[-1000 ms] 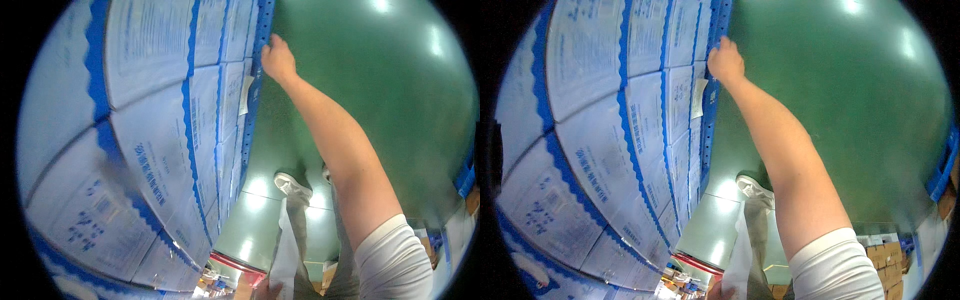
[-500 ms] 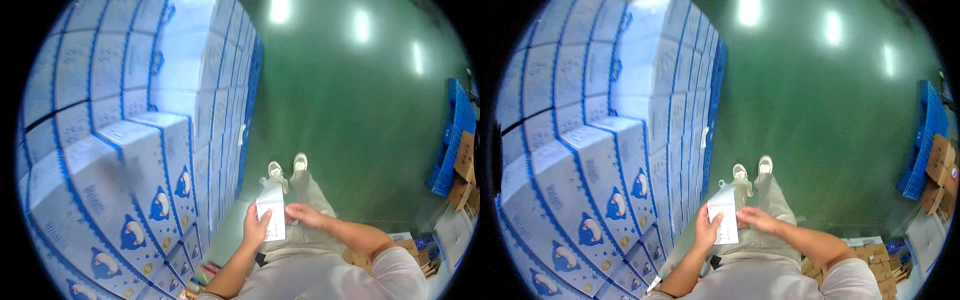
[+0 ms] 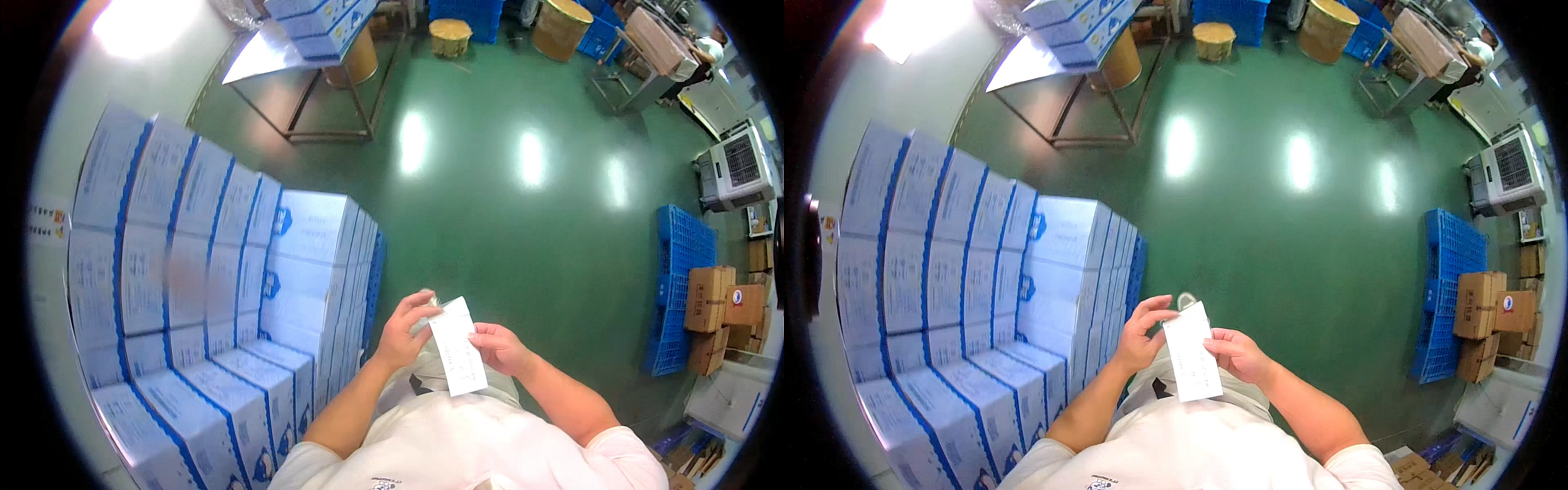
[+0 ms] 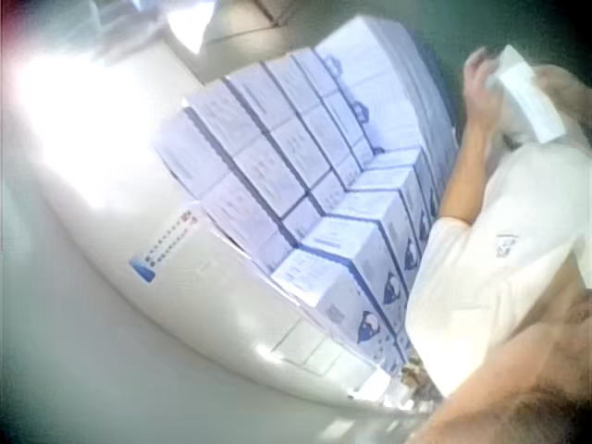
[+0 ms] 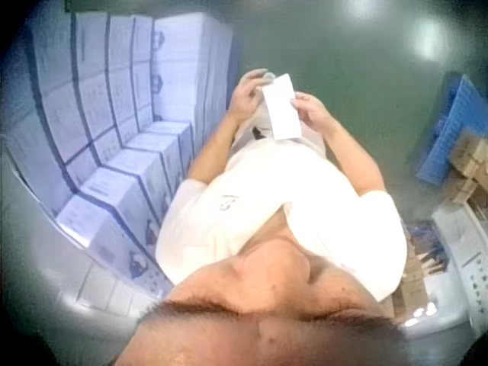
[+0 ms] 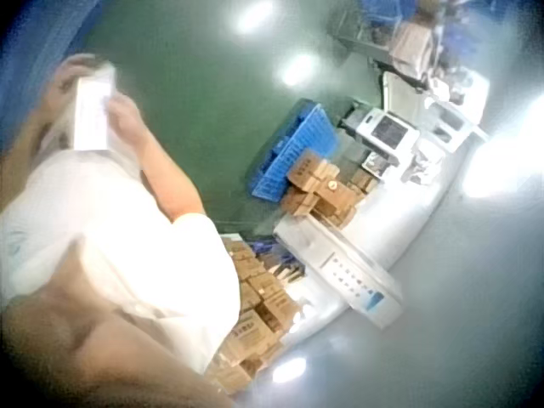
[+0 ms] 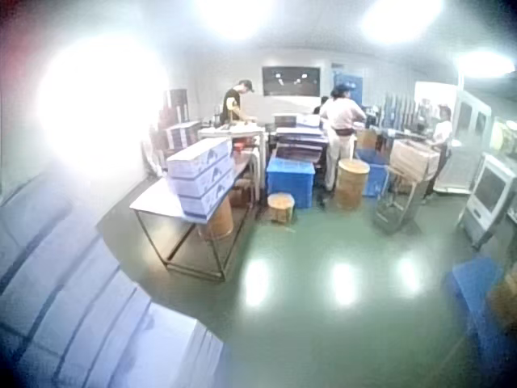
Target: The person applies labels to a stack of boxes on a pallet, then wraps the entire stack with plastic film. They then use a pallet jack to move the wrapped pallet and place a blue plastic crate on top of it.
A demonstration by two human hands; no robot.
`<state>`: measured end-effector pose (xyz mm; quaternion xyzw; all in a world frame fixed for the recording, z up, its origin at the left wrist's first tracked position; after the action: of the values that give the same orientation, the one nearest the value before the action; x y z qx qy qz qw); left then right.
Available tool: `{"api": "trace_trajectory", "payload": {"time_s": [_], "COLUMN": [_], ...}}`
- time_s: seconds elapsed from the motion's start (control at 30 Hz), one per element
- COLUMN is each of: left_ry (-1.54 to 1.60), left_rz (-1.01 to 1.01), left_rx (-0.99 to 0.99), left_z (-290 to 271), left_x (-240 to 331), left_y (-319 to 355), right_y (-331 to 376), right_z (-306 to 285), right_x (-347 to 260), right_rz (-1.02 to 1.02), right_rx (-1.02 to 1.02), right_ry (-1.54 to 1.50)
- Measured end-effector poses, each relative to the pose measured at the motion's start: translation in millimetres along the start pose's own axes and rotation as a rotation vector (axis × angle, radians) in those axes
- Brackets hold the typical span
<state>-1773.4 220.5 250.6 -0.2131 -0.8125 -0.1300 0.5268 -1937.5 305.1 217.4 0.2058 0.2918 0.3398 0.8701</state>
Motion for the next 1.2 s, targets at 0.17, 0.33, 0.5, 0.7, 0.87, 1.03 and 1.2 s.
{"api": "trace_trajectory", "payload": {"time_s": [0.17,0.33,0.5,0.7,0.87,1.03,1.2], "left_ry": [-0.120,-0.375,-0.366,-0.336,-0.240,-0.071,-0.092], "left_rz": [0.175,0.183,-0.044,-0.398,-0.584,-0.641,-0.830], "left_rx": [-0.087,-0.204,-0.150,0.017,0.191,0.495,0.571], "left_z": [-2,-13,-52,-123,-175,-244,-321], "left_x": [37,18,-9,-31,-62,-99,-158], "left_y": [-124,-227,-323,-371,-386,-394,-384], "right_y": [-17,-66,-158,-265,-355,-448,-547], "right_z": [-19,34,51,94,136,194,281], "right_x": [-119,-251,-336,-410,-434,-440,-457], "right_rz": [-0.394,-0.816,-0.875,-0.719,-0.435,-0.384,-0.249], "right_rx": [0.442,0.413,0.191,-0.279,-0.565,-0.763,-0.652], "right_ry": [0.659,1.256,1.376,1.511,1.555,1.544,1.573]}}
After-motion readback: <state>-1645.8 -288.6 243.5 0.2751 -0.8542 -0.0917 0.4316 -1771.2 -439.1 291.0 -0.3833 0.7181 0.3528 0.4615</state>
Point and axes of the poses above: each hand's wrist, its own y-axis away from the middle knuckle, its own z-axis out of the palm, x = y × z, the point moved 6 cm from there along -y, towards the middle knuckle, and after that the axes turned 3 degrees about -y, right-handed, at the moved point
